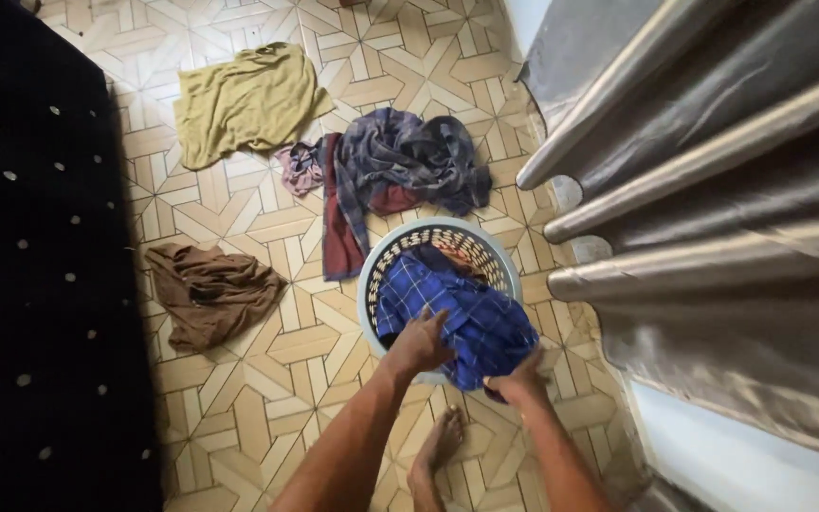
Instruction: Picking up various pieces of clothing from the floor and placing them into a laundry basket.
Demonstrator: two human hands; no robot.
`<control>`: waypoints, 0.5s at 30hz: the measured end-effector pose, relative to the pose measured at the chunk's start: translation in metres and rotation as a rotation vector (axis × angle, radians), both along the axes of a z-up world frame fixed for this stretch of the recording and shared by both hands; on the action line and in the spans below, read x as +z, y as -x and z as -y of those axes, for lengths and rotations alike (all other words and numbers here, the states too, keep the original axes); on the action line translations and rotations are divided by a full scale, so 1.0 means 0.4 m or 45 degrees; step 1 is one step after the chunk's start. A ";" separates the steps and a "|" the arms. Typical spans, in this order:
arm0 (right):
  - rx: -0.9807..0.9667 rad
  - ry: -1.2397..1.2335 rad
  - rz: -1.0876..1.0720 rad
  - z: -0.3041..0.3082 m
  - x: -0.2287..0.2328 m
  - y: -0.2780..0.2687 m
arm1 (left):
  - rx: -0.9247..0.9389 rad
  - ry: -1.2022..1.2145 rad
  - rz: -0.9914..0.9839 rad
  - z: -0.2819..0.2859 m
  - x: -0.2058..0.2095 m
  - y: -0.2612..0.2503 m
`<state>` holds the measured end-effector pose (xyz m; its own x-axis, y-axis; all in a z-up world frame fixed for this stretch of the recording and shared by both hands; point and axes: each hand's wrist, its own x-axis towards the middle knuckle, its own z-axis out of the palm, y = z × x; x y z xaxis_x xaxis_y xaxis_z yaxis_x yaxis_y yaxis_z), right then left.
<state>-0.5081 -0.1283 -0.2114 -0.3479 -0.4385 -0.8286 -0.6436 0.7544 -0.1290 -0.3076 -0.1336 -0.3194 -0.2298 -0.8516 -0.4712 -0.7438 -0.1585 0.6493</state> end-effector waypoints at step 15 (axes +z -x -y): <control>0.673 0.951 0.444 0.102 -0.444 -0.051 | 0.008 -0.465 0.369 0.134 -0.135 -0.022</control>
<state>-0.4878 -0.1691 -0.3888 0.2565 -0.9208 -0.2937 -0.7104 0.0265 -0.7033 -0.2987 -0.1874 -0.3735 -0.0398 -0.6190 -0.7844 -0.8844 -0.3435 0.3160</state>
